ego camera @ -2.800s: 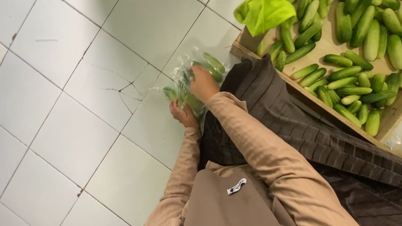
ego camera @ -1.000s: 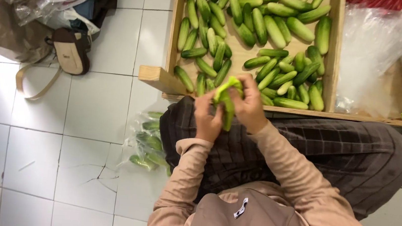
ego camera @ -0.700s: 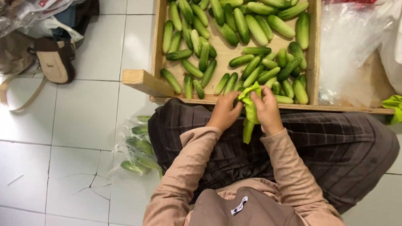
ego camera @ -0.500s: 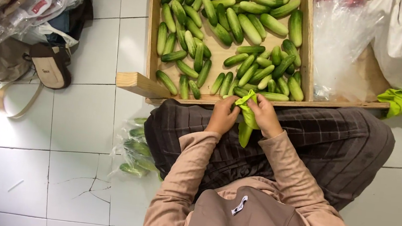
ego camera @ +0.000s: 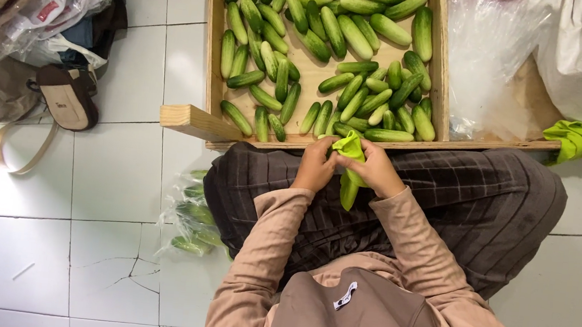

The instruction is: Wiping cucumbers with a cloth and placing them into plastic bags

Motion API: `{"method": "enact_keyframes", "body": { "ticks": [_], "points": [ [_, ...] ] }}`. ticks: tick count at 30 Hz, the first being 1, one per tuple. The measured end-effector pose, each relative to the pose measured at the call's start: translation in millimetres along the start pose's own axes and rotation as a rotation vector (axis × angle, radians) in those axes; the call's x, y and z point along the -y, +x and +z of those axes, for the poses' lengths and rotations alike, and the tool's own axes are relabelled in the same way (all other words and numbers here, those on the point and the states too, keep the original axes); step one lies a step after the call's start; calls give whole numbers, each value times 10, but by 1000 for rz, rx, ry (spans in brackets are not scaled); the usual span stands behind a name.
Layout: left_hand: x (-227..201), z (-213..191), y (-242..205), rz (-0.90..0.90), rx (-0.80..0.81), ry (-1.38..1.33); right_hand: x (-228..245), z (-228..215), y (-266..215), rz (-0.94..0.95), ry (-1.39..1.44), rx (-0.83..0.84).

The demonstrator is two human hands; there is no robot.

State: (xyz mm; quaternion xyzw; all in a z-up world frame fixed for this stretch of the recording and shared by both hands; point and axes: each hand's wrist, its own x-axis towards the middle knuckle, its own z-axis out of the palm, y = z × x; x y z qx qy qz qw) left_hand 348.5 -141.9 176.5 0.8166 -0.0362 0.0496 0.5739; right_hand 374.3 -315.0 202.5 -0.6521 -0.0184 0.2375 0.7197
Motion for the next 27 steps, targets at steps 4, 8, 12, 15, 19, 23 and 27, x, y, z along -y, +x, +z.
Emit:
{"method": "enact_keyframes", "body": {
  "ticks": [4, 8, 12, 15, 19, 23, 27],
  "points": [
    [26, 1, 5, -3, -7, 35, -40, -25, 16, 15, -9, 25],
    [40, 0, -2, -40, -59, 69, 48, -19, -21, 63, -19, -8],
    [-48, -12, 11, -10, -68, 101, 93, -12, -27, 69, -53, 6],
    [-3, 4, 0, 2, -68, 119, 169, 37, -64, 65, -50, 9],
    [63, 37, -1, 18, -73, 139, 144, 8, -68, 46, -58, 11],
    [73, 53, -13, 7, -76, 137, 41, -45, -62, -7, -59, -2],
    [45, 64, -18, 5, -46, 130, 49, -77, -68, -42, -4, -35]
  ]
}}
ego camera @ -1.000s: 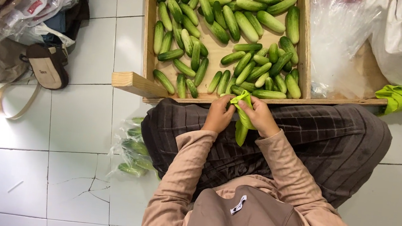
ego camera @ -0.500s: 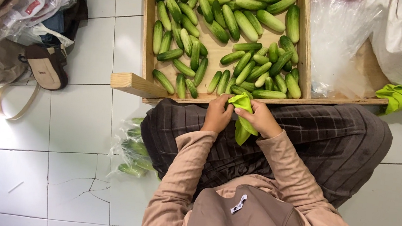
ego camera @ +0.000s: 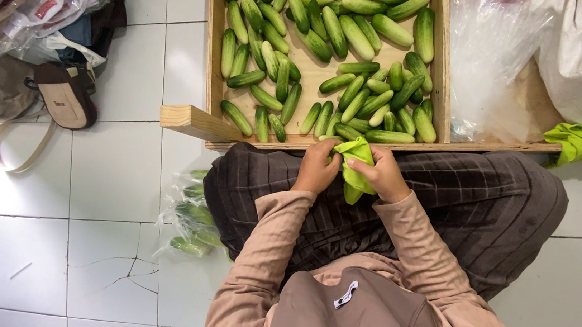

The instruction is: Wiping cucumbers with a cloth and placing them into plastic bags

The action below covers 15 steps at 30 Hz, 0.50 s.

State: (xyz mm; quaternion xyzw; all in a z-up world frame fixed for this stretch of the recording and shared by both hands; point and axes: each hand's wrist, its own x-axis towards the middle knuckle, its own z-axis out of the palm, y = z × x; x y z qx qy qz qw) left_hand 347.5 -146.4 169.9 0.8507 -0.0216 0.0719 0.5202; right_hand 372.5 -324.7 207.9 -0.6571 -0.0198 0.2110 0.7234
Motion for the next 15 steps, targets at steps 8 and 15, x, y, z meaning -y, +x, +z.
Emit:
{"method": "enact_keyframes", "body": {
  "ticks": [8, 15],
  "points": [
    [-112, -56, 99, 15, 151, 76, -163, -134, 33, -1, 155, -84],
    [-981, -863, 694, -87, 578, 262, 86, -119, 36, 3, 197, -148]
  ]
}}
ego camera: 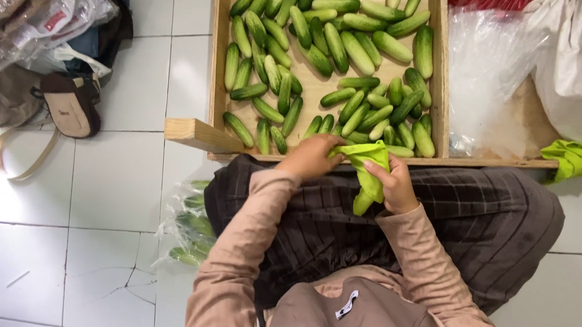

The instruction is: Wiping cucumbers with a cloth and placing them into plastic bags

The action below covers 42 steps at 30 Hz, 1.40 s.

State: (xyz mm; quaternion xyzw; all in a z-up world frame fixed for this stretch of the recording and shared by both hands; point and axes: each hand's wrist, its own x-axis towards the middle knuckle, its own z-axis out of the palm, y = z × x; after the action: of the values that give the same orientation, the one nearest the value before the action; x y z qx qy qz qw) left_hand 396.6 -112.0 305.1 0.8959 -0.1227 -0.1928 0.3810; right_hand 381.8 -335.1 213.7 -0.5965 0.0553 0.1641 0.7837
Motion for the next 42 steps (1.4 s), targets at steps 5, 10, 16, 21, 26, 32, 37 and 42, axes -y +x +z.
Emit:
{"method": "enact_keyframes", "body": {
  "ticks": [5, 10, 16, 21, 26, 32, 37, 42],
  "points": [
    [766, 61, 827, -95, 123, -14, -293, -163, 133, 25, 22, -35],
    [1837, 510, 1969, -244, -40, 301, -406, -231, 198, 70, 48, -75],
    [2073, 992, 2736, -157, -308, 432, -270, -279, 303, 110, 28, -96],
    [1915, 1019, 3013, -109, -195, 510, -301, -389, 373, 138, 8, -97],
    [1938, 1098, 3382, -61, -112, 566, -240, -416, 432, 149, 27, -120],
    [2192, 1351, 3731, 22, -395, 752, -274, -468, 494, 170, 57, -156],
    [2314, 1362, 3710, 110, -568, 875, -230, -497, 478, 172, 62, -150],
    [2023, 1091, 3314, 55, -512, 664, -202, -446, 426, 144, 76, -180]
  ]
}}
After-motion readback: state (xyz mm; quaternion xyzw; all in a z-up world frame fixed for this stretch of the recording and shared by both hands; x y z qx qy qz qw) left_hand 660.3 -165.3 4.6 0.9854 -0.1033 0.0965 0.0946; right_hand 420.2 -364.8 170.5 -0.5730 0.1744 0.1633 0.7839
